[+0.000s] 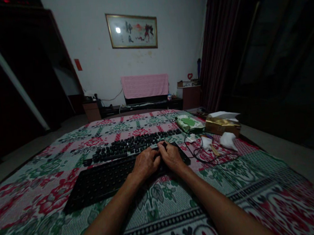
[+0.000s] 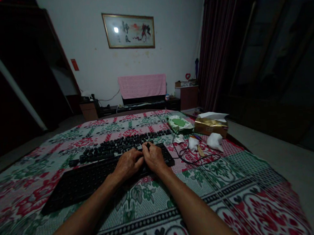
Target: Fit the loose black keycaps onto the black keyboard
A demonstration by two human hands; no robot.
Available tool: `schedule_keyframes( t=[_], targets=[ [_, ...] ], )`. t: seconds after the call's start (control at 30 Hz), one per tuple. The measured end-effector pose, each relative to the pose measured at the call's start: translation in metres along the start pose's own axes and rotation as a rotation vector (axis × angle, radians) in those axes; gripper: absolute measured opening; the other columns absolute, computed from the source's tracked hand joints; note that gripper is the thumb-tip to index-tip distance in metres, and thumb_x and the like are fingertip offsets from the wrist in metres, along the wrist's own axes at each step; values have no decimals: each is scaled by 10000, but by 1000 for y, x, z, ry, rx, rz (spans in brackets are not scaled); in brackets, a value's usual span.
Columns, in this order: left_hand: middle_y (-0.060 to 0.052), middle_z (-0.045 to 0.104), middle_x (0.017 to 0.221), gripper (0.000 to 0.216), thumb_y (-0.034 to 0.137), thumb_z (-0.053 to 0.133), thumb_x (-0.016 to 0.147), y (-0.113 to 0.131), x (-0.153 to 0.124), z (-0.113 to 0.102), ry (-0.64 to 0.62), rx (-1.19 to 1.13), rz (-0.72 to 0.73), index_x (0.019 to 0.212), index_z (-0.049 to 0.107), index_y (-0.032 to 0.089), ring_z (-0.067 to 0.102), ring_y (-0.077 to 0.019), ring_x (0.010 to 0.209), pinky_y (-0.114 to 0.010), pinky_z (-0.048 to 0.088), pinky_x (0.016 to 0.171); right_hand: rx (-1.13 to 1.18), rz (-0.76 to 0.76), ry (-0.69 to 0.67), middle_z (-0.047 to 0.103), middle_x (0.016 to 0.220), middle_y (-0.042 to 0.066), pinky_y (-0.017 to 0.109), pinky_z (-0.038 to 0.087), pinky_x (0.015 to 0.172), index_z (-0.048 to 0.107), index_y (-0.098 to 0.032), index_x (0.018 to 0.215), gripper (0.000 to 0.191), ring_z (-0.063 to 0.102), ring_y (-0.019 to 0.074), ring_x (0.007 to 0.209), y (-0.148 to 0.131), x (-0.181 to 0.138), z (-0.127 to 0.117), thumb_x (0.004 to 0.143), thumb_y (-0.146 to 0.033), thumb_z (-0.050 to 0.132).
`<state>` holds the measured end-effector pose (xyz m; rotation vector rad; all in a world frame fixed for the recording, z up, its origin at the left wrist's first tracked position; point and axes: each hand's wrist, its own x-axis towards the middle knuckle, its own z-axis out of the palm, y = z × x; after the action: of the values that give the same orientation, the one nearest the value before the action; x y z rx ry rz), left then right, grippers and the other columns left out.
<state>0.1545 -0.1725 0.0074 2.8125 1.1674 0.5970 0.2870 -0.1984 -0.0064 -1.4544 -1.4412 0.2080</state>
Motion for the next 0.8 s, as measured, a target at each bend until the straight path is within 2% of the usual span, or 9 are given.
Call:
schedule_keyframes(
  t=[0.2, 0.33, 0.5, 0.6, 0.73, 0.8],
  targets=[
    [-59, 625, 894, 292, 335, 425, 865, -7, 5, -1, -14, -48, 1, 935, 673, 199, 583, -173, 847, -265, 431, 753, 167, 94, -74, 651, 704, 12, 229, 441, 654, 599, -193, 781, 285, 607, 149, 683, 7, 4, -2, 848, -399, 414],
    [-67, 632, 894, 288, 299, 412, 867, -12, 6, -1, -31, -44, -3, 905, 672, 181, 582, -175, 860, -270, 429, 766, 284, 125, -204, 641, 736, -10, 232, 453, 639, 594, -184, 841, 182, 582, 131, 655, 11, 5, -6, 774, -332, 512],
    [-63, 631, 865, 291, 300, 412, 865, -12, 5, -4, -10, -52, 2, 896, 676, 182, 583, -172, 833, -272, 430, 752, 361, 134, -272, 628, 741, -10, 248, 461, 650, 586, -175, 880, 223, 572, 131, 666, 7, 6, -12, 704, -311, 581],
    [-55, 625, 878, 290, 320, 423, 863, -17, 5, -7, 45, -67, -23, 928, 675, 193, 581, -164, 836, -269, 436, 766, 332, 162, -140, 638, 740, 5, 267, 464, 670, 590, -169, 878, 257, 585, 148, 686, 9, 12, -18, 694, -347, 578],
    [-72, 609, 989, 281, 274, 421, 859, -25, 5, -6, 111, -10, -81, 975, 659, 180, 556, -184, 953, -289, 430, 860, 165, 204, 213, 662, 809, 55, 309, 453, 747, 612, -152, 861, 313, 604, 190, 773, 24, 22, -32, 680, -404, 568],
    [-78, 594, 1050, 268, 266, 440, 850, -26, 4, -3, 95, 17, -65, 994, 649, 183, 530, -203, 1021, -304, 420, 900, 110, 240, 266, 668, 816, 69, 322, 448, 767, 620, -148, 847, 322, 607, 202, 786, 33, 24, -37, 670, -412, 566]
  ],
)
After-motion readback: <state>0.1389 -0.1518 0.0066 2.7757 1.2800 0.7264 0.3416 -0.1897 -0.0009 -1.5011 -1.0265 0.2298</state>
